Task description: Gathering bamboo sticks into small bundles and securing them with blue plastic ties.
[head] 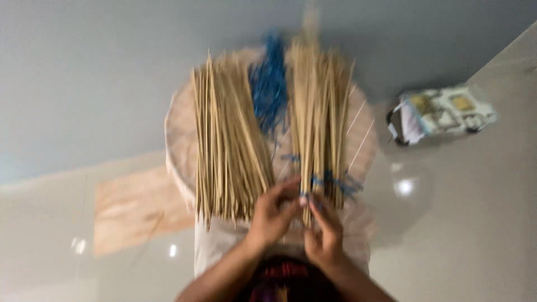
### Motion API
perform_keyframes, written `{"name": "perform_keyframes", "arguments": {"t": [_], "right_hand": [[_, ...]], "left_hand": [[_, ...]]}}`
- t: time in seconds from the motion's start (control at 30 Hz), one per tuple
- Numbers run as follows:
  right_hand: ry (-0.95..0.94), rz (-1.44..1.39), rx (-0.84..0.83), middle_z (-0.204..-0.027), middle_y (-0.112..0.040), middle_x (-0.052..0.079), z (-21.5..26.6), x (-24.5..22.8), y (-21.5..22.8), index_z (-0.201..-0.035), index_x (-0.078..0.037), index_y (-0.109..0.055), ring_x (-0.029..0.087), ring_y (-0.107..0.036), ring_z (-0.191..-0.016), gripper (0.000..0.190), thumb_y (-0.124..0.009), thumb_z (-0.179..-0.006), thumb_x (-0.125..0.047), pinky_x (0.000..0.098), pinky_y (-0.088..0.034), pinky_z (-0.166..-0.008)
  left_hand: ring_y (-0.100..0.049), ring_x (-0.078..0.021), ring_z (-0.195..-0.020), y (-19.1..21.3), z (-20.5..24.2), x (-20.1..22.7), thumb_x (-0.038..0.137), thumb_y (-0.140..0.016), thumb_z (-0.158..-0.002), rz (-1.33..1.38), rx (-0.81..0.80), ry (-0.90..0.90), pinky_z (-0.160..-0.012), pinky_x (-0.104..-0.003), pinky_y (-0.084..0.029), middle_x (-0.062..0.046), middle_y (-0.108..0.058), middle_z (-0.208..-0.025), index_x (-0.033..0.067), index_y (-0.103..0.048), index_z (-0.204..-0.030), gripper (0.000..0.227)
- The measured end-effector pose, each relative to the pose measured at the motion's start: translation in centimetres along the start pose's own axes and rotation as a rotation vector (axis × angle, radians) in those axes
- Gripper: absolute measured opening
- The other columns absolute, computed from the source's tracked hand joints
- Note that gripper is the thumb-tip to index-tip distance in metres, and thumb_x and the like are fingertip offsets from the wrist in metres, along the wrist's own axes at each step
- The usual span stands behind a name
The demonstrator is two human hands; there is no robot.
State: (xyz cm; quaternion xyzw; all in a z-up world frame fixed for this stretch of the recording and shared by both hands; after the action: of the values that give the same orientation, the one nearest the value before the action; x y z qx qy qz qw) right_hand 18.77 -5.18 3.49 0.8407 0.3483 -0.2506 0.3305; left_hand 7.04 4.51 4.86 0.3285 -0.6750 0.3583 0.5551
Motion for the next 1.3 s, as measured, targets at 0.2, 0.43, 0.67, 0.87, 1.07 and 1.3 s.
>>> {"name": "perform_keyframes", "arguments": {"t": [0.2,0.43,0.67,0.87,1.07,1.3], "right_hand": [[-0.048,-0.320,-0.064,-0.145,-0.061,0.015,-4.3,-0.6,-0.3,-0.147,-0.006,-0.051,0.021,-0.069,-0.113,0.051,-0.053,-0.097,0.001,0.0313,-0.060,-0.095],[-0.579,-0.650,0.007,-0.139,-0.053,0.030,-5.5,3.4,-0.7,-0.150,0.011,-0.033,0.033,-0.068,-0.098,0.077,-0.053,-0.097,-0.040,0.0425,-0.054,-0.084],[-0.493,-0.597,-0.174,-0.106,-0.063,0.027,-7.3,5.2,0.0,-0.139,0.008,-0.051,0.030,-0.063,-0.085,0.062,-0.065,-0.093,-0.031,0.0426,-0.054,-0.077],[-0.528,-0.699,-0.161,-0.097,-0.066,0.011,-6.0,4.6,0.4,-0.129,-0.001,-0.054,0.012,-0.056,-0.070,0.036,-0.063,-0.097,-0.015,0.0234,-0.048,-0.057],[-0.536,-0.457,-0.206,-0.089,-0.070,0.010,-4.4,4.1,0.9,-0.129,0.002,-0.059,0.013,-0.059,-0.064,0.041,-0.068,-0.092,-0.013,0.0253,-0.049,-0.055],[-0.673,-0.409,-0.289,-0.096,-0.072,0.011,-3.5,3.2,0.5,-0.130,-0.001,-0.063,0.019,-0.067,-0.080,0.040,-0.065,-0.093,-0.015,0.0314,-0.055,-0.073]], "left_hand": [[-0.069,-0.0181,-0.103,0.8,-1.0,0.1,-0.008,-0.062,-0.096,0.383,-0.013,-0.033,-0.087,-0.025,-0.058,-0.019,-0.069,-0.121,-0.0063,-0.050,-0.144,0.049],[-0.075,-0.0247,-0.094,1.2,-0.6,0.3,-0.007,-0.078,-0.084,0.170,0.195,-0.167,-0.081,-0.036,-0.061,-0.022,-0.074,-0.110,-0.0071,-0.062,-0.134,0.053],[-0.075,-0.0261,-0.071,1.2,0.0,1.9,0.007,-0.087,-0.080,-0.258,0.189,-0.329,-0.065,-0.038,-0.058,-0.013,-0.078,-0.085,0.0017,-0.068,-0.113,0.038],[-0.075,-0.0192,-0.070,1.2,0.3,5.4,-0.005,-0.074,-0.085,-0.363,-0.020,-0.351,-0.061,-0.023,-0.064,-0.015,-0.080,-0.092,-0.0004,-0.074,-0.095,0.011],[-0.066,-0.0191,-0.058,0.5,2.0,8.9,-0.003,-0.067,-0.086,-0.571,-0.154,-0.427,-0.053,-0.029,-0.055,-0.011,-0.075,-0.082,-0.0002,-0.071,-0.090,0.007],[-0.058,-0.0217,-0.053,-0.1,3.1,7.1,0.006,-0.072,-0.083,-0.919,-0.202,-0.737,-0.050,-0.034,-0.049,-0.009,-0.063,-0.073,0.0026,-0.063,-0.085,0.010]]}}
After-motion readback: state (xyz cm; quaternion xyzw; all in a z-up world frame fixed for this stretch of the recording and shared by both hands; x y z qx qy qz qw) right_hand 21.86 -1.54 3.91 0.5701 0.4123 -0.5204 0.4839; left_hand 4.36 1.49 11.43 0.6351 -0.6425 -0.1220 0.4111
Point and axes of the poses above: each hand's wrist, its own z-axis away from the middle knuckle, its own y-axis out of the back of the hand, x = y × z, the point moved 5 cm from there along -z, towards the middle knuckle
